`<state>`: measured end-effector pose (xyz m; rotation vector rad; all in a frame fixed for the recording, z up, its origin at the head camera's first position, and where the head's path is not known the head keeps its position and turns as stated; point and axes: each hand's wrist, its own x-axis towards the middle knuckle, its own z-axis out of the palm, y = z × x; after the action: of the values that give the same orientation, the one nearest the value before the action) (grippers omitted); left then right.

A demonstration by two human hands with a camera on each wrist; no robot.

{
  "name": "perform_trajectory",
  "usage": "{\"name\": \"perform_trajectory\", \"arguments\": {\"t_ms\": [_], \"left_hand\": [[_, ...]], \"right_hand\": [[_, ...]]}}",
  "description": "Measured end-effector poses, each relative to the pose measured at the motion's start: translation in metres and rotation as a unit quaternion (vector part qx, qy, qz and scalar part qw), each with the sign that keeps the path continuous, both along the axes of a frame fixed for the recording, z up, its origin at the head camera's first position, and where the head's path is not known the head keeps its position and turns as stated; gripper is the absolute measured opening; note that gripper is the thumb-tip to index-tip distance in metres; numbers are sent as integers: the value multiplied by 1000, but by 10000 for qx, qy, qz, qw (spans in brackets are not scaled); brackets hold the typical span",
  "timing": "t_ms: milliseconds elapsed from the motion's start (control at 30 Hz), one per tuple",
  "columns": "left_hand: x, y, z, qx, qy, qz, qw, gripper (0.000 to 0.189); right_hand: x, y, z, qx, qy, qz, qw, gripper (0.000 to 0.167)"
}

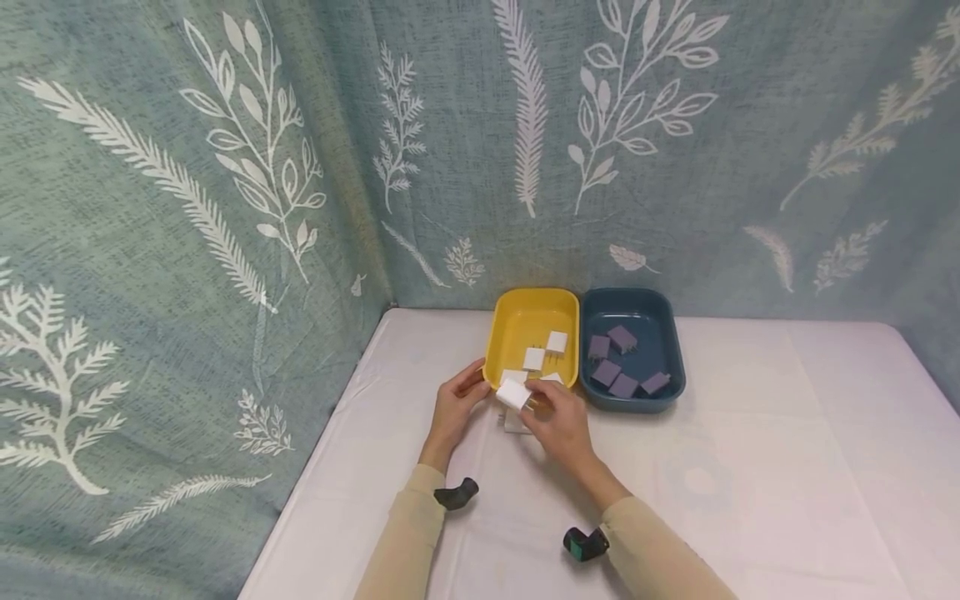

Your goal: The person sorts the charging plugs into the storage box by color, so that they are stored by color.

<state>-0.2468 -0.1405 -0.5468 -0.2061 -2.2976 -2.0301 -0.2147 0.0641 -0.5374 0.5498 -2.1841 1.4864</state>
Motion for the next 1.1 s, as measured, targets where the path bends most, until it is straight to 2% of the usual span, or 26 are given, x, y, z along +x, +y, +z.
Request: {"name": "perform_trajectory", "arguments": {"t_ms": [267, 467, 833, 867, 1067, 1100], "left_hand": [[0, 1, -2, 13, 29, 38, 10000, 48], [0, 1, -1, -48, -23, 60, 10000, 47], [-1, -2, -1, 26, -81, 50, 10000, 47], [-3, -2, -6, 47, -62, 78, 9999, 47], [-3, -1, -5, 28, -85, 58, 9999, 46], [-1, -1, 0, 8, -121, 18, 9999, 47]], "right_hand": [[-9, 1, 6, 49, -531, -150, 9985, 37], [-12, 0, 11, -265, -932, -149, 9952, 37], [-28, -5, 15, -356, -987, -227, 9942, 33], [-29, -6, 14, -392, -1003, -222, 9939, 33], [-34, -10, 17, -426, -1251, -262, 9909, 36], [-34, -11, 18, -429, -1291, -280, 9903, 37]]}}
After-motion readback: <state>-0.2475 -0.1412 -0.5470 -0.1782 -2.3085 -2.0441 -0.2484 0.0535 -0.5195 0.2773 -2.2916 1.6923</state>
